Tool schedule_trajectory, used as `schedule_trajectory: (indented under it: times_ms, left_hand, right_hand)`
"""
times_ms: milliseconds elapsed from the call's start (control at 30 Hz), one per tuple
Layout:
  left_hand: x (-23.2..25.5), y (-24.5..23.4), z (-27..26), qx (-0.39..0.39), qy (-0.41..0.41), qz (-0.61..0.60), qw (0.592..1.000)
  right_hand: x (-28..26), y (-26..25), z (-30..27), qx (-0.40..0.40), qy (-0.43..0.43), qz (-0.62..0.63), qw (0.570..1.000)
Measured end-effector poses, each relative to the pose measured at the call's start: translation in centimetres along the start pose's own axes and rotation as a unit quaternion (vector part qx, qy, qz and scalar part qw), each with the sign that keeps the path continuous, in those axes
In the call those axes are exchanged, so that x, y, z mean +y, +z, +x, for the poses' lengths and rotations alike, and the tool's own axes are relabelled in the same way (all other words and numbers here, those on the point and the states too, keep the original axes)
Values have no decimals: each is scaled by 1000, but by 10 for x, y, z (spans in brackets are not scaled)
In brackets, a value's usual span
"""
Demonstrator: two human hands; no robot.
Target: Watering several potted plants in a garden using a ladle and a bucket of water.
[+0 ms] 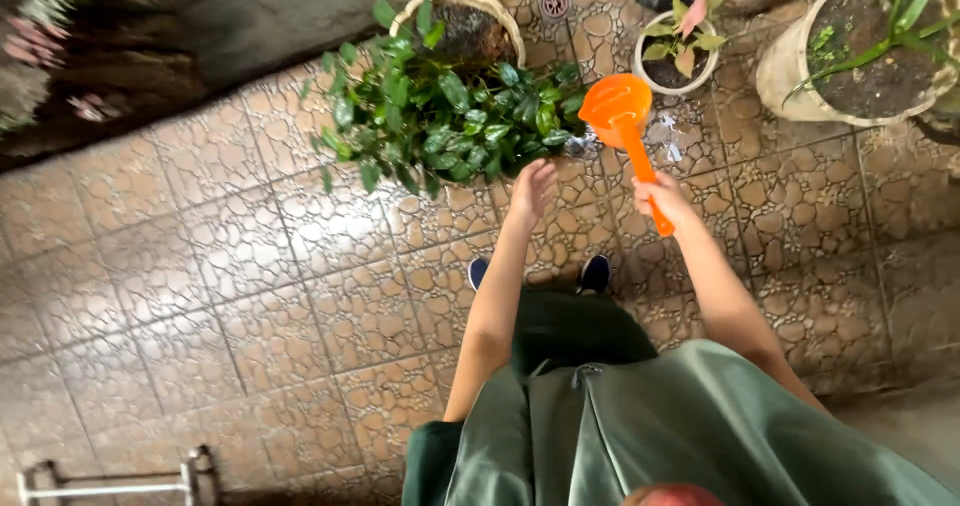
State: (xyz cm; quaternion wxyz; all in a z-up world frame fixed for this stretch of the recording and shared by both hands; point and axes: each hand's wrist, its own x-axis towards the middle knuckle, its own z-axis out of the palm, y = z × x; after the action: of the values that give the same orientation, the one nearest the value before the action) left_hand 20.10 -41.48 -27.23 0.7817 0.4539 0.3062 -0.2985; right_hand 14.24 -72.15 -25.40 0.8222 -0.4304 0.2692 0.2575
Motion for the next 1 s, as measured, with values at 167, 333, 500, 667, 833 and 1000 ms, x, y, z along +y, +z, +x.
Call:
schedule_trajectory:
  times_ms: [167, 333, 500, 667, 833, 1000]
  left_hand:
    - [-31, 9, 64, 22, 32, -33, 999]
    - [-46, 8, 131, 29, 71, -49, 996]
    - [-41, 0, 170, 22, 85, -7, 996]
    - [-54, -11, 230, -3, 114, 11, 993]
    - [-81, -25, 285, -6, 126, 12, 992]
    - [-106, -37, 328, -24, 132, 12, 991]
  right_hand:
    - [-10, -9, 23, -13, 7, -48, 999]
    - [10, -11, 72, -33, -79, -129, 988]
    - [43, -20, 123, -33, -97, -104, 989]
    - [63, -27, 157, -47, -124, -91, 987]
    - [87, -35, 187, -37, -144, -105, 983]
    - [108, -58, 222, -24, -179, -100, 978]
